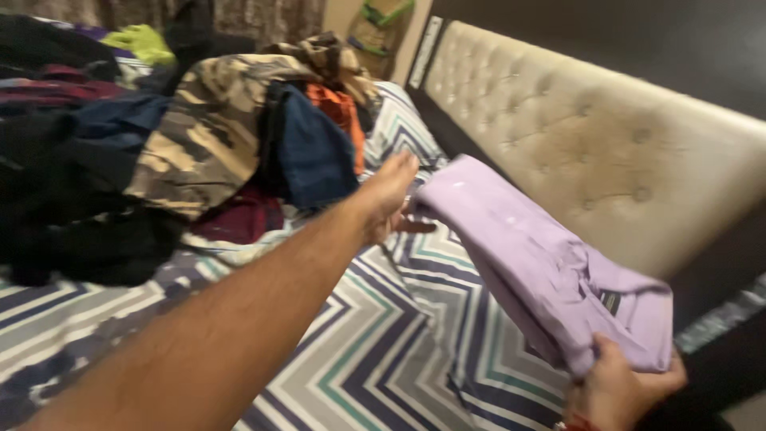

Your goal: The person folds several garments on a bed, including a pair of black trousers, a purple shirt, and black shorts. They smooth and align each item before folding it into a compact shape and placing it aside.

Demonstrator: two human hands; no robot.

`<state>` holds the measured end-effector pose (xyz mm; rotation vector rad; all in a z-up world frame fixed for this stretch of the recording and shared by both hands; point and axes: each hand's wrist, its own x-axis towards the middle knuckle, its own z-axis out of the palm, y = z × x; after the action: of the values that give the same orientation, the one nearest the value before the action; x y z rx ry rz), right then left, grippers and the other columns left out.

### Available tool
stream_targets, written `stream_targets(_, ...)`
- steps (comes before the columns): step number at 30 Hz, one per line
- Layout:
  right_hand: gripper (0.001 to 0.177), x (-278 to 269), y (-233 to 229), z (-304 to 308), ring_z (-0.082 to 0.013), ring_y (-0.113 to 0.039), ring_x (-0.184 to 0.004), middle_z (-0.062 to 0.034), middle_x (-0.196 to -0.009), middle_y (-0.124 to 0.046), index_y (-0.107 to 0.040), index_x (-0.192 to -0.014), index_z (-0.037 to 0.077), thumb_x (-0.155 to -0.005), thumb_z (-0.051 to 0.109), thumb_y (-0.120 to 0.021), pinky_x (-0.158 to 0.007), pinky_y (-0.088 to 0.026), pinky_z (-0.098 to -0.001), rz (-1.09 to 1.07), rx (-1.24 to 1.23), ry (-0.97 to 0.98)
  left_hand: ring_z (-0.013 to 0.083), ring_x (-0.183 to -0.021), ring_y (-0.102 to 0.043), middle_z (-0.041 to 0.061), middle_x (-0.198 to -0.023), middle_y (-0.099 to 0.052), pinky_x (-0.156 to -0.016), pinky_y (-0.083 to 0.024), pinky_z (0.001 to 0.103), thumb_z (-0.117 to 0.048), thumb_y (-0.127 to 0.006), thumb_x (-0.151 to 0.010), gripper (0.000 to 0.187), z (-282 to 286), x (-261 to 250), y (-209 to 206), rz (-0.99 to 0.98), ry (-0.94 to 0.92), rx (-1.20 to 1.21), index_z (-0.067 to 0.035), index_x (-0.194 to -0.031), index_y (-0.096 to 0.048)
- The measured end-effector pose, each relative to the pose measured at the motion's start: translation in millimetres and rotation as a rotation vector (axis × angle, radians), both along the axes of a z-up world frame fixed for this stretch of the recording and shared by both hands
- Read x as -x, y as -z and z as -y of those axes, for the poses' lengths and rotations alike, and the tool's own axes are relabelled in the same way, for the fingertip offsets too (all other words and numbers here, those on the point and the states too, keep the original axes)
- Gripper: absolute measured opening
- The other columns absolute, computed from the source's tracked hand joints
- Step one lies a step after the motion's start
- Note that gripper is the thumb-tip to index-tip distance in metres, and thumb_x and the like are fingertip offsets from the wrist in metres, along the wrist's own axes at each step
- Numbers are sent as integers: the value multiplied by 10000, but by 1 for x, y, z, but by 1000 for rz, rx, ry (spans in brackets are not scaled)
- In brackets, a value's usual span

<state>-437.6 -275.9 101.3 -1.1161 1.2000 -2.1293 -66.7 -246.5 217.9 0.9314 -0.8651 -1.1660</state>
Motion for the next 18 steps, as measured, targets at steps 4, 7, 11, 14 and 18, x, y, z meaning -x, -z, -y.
stream_targets(4, 950, 55, 75, 34, -357, -538, -1342, -268, -1486, -473, -201, -1561, -44, -894, 60, -869, -1107, -468, -442, -285, -135, 32, 423, -1366, -415, 90, -1586, -327, -881, -571, 604, -507, -528, -935, 729, -14, 24, 9, 168, 48, -50, -238, -1563, -275)
stream_targets(7, 1007, 65, 132, 43, -324, -586, -1278, -278, -1404, -471, -162, -1466, -87, -766, 125, -854, -1075, -515, -405, -216, -114, 103, 388, -1365, -510, 125, -1574, -398, -898, -589, 566, -553, -521, -921, 745, -84, 30, 55, 428, 138, -275, -180, -1540, -338)
stream_targets(11, 800, 43, 151, 7, -302, -625, -1259, -293, -1374, -534, -314, -1397, -91, -826, 96, -842, -1157, -522, -401, -393, 12, 236, 282, -1360, -566, 81, -1557, -456, -944, -609, 471, -560, -508, -929, 725, -169, 16, 79, 415, 92, -409, -176, -1527, -367)
stream_targets(14, 741, -9, 102, -34, -320, -593, -1296, -282, -1399, -494, -341, -1406, -75, -849, 58, -811, -1107, -502, -416, -356, 68, 141, 258, -1345, -573, 76, -1551, -469, -934, -599, 441, -535, -505, -920, 709, -205, 4, 62, 313, 10, -274, -167, -1516, -388)
stream_targets(18, 618, -104, -7, -87, -292, -583, -1254, -207, -1342, -540, -387, -1391, -38, -905, 51, -757, -1066, -475, -404, -442, 178, -127, 265, -1320, -601, 153, -1495, -513, -906, -587, 393, -515, -506, -941, 708, -246, -23, 30, 277, -113, 10, -138, -1528, -387)
